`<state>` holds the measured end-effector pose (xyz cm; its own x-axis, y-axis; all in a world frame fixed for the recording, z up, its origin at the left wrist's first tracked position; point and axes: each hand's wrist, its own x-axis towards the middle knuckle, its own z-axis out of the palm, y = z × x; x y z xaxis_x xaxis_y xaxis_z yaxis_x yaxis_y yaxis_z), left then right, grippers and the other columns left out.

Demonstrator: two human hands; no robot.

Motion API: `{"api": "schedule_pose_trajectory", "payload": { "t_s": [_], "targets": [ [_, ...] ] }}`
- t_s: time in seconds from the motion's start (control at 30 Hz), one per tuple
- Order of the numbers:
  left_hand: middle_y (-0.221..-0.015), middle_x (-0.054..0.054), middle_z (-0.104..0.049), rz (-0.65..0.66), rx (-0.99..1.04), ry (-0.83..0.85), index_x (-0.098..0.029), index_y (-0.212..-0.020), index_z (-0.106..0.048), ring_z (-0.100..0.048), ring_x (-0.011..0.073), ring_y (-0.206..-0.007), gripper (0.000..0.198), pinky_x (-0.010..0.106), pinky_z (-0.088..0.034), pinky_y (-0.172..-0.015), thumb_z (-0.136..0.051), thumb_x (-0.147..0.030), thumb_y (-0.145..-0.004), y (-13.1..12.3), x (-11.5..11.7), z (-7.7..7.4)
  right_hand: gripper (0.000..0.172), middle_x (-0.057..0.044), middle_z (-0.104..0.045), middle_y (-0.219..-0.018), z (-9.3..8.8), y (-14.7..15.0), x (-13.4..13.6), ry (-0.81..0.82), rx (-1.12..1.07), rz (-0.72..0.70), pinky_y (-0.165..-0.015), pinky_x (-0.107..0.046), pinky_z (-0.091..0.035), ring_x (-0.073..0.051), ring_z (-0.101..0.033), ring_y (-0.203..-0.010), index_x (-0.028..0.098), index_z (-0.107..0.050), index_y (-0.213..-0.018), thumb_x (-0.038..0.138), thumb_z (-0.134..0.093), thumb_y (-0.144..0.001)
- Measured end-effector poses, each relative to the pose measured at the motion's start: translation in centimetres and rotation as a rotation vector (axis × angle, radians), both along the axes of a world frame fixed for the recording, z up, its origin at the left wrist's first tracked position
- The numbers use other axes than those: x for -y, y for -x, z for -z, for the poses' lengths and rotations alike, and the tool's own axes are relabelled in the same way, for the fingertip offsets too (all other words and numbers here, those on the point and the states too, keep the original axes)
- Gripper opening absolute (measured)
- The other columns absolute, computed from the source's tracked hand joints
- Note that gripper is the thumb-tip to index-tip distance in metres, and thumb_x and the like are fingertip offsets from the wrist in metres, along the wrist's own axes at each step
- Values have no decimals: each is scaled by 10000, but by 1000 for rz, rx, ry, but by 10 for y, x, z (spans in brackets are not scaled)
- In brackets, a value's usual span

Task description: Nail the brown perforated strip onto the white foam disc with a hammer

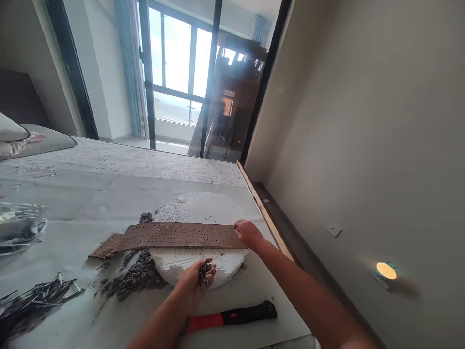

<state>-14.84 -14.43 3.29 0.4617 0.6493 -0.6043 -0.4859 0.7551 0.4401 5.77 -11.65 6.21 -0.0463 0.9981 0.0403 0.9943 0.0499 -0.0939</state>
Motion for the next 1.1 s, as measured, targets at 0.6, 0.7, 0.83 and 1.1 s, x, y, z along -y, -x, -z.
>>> {"api": "schedule_pose_trajectory", "payload": {
  "t_s": [0.6, 0.7, 0.83, 1.1],
  "targets": [
    [-565, 12, -558, 28, -69, -14, -138, -867, -470, -474, 45, -399, 47, 114, -328, -360, -442, -110, -840, 1, -1, -6, 252, -176, -642, -994, 37, -25, -31, 169, 377, -29, -772, -276, -428, -216, -612, -929, 78, -649, -949, 40, -446, -806],
    [-568, 13, -555, 29, -75, -16, -136, -887, -469, -480, 48, -406, 59, 113, -327, -358, -432, -115, -846, 2, -1, -6, 253, -178, -632, -1002, 37, -25, -31, 172, 394, -20, -760, -271, -432, -212, -612, -923, 75, -636, -962, 33, -439, -810],
    [-570, 18, -550, 22, -56, -37, -128, -892, -472, -488, 53, -419, 62, 119, -345, -370, -438, -116, -842, 3, -1, -3, 238, -182, -622, -994, 38, -22, -32, 186, 412, -6, -737, -251, -434, -208, -614, -907, 65, -628, -970, 24, -477, -791],
    [-592, 19, -557, 30, -67, -18, -136, -895, -476, -490, 50, -419, 74, 117, -334, -363, -448, -111, -831, 4, 0, -5, 218, -195, -608, -1013, 36, -20, -35, 187, 413, 22, -753, -264, -429, -221, -613, -899, 55, -635, -946, 45, -511, -768]
  ]
}}
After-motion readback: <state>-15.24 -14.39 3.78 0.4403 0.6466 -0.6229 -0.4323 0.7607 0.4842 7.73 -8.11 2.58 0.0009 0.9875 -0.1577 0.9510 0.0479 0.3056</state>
